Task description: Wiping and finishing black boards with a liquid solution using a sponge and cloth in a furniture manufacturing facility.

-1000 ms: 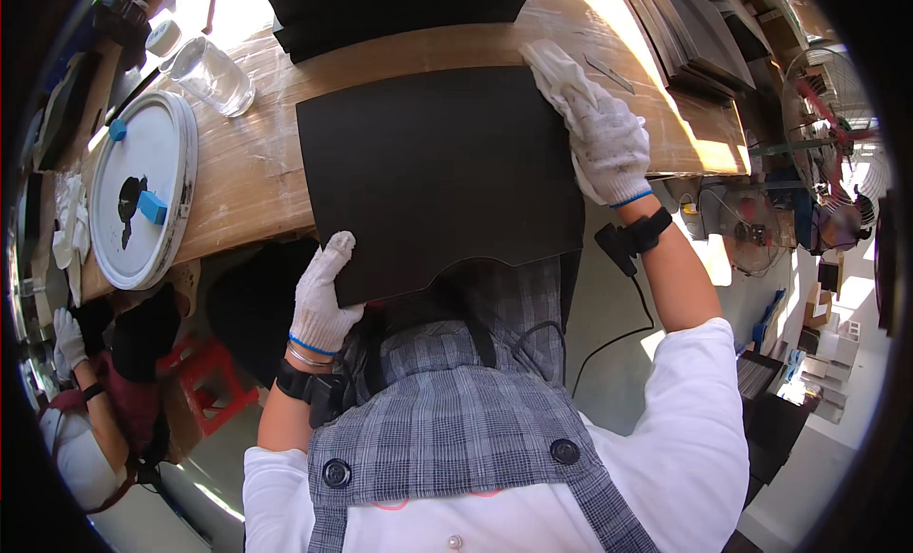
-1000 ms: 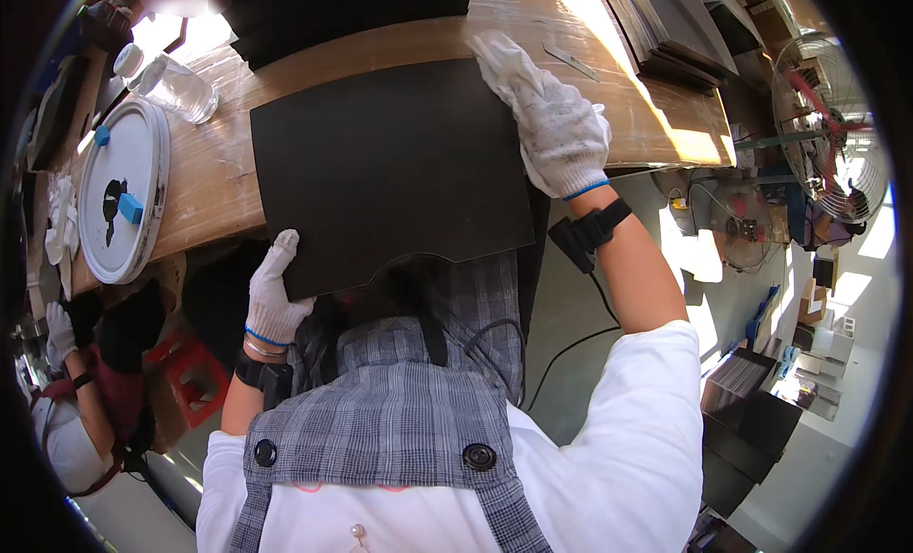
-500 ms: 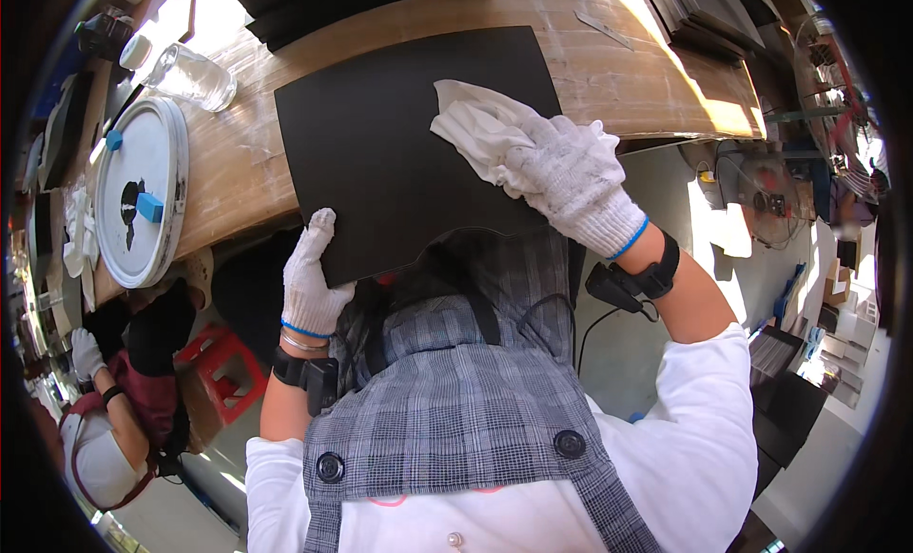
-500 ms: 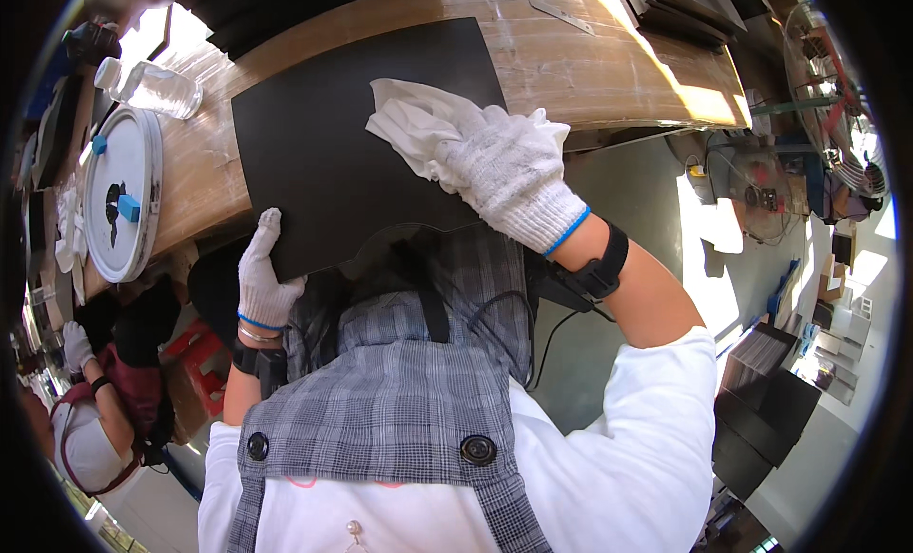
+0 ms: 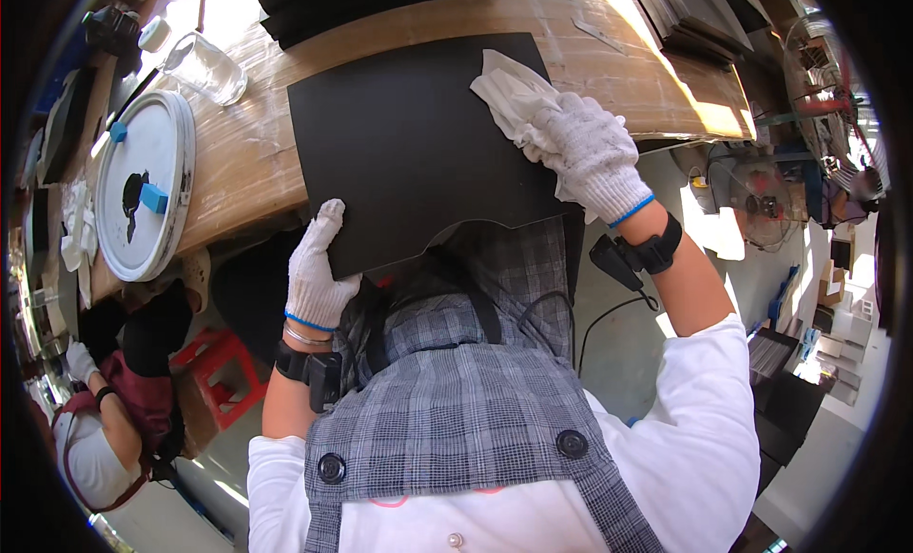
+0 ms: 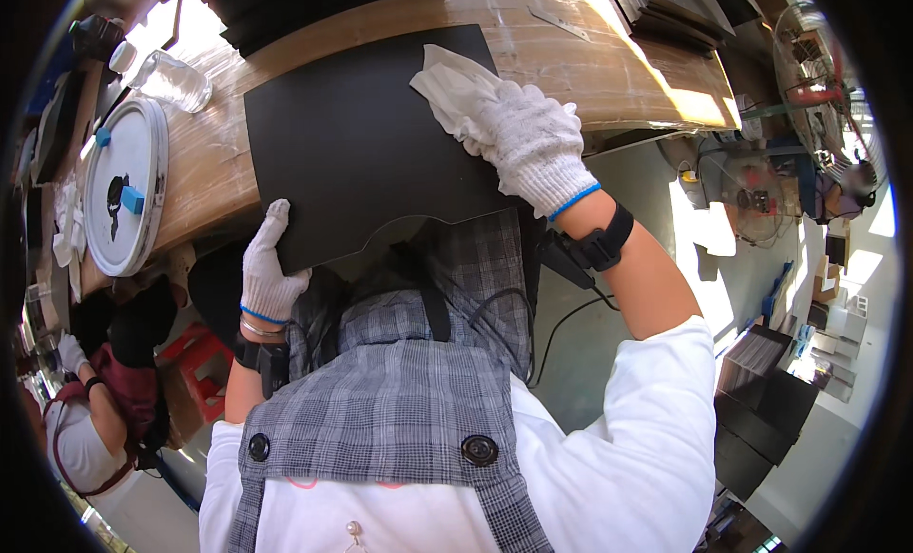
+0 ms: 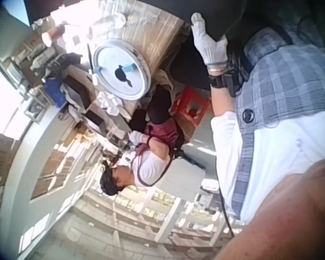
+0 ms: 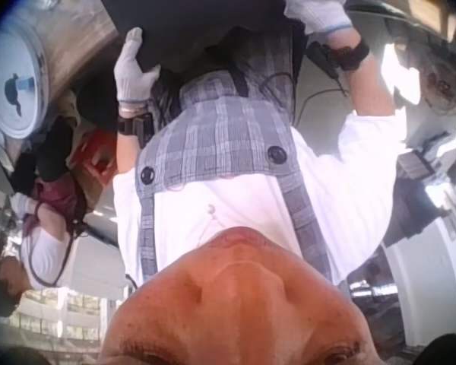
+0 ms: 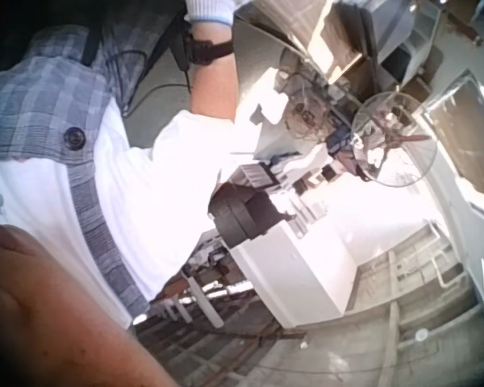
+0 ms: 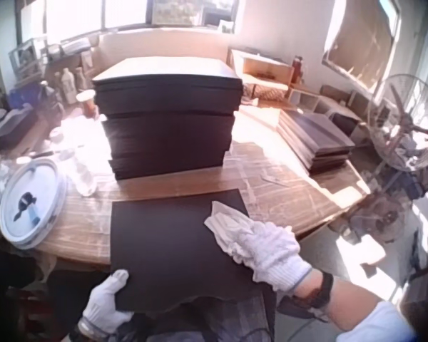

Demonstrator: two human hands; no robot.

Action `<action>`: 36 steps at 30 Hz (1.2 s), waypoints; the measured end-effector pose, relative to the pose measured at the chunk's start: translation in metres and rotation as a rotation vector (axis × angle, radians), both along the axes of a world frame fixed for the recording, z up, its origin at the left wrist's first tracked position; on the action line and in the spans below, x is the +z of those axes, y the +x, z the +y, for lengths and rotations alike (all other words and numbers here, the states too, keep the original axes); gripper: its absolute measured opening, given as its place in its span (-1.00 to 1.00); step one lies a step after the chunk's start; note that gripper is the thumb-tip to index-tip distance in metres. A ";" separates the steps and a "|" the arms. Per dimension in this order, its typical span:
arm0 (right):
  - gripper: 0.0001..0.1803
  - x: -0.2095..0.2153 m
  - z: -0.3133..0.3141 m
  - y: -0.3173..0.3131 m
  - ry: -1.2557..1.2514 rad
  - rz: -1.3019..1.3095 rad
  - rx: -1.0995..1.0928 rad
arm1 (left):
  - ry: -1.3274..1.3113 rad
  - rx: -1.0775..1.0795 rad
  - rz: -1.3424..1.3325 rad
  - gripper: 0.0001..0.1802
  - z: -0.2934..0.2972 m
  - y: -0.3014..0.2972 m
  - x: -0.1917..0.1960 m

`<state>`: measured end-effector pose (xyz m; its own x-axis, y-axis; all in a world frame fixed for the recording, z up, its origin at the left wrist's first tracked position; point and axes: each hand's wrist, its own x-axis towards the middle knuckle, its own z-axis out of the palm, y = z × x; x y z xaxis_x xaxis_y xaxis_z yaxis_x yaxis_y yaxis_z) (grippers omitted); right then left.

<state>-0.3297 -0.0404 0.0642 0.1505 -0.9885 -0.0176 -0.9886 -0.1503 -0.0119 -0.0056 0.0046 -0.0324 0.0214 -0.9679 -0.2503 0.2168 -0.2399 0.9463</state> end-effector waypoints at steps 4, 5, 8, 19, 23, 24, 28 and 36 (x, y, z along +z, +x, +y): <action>-0.57 0.003 0.019 0.015 -0.006 0.084 0.170 | 0.204 0.051 0.257 -0.77 -0.006 -0.003 0.011; -0.51 0.000 0.017 0.013 0.007 0.075 0.152 | 0.205 0.055 0.253 -0.77 -0.006 -0.002 0.008; -0.51 0.002 -0.001 0.003 0.132 0.048 -0.052 | 0.255 0.076 0.316 -0.75 -0.008 0.003 0.006; -0.56 0.003 0.022 0.024 0.065 0.105 0.013 | 0.298 0.079 0.446 -0.34 -0.006 0.001 0.010; -0.56 0.001 0.012 0.014 0.075 0.095 0.015 | 0.291 0.074 0.457 -0.61 -0.007 0.005 0.004; -0.56 0.001 0.010 0.011 0.140 0.078 -0.056 | 0.260 0.045 0.377 -0.72 -0.007 0.007 0.001; -0.56 0.007 0.029 0.027 0.054 0.146 0.068 | 0.146 -0.005 0.229 -0.74 -0.007 0.001 0.009; -0.59 -0.003 0.029 0.023 0.027 0.121 0.022 | 0.264 0.007 0.464 -0.71 -0.005 0.001 0.014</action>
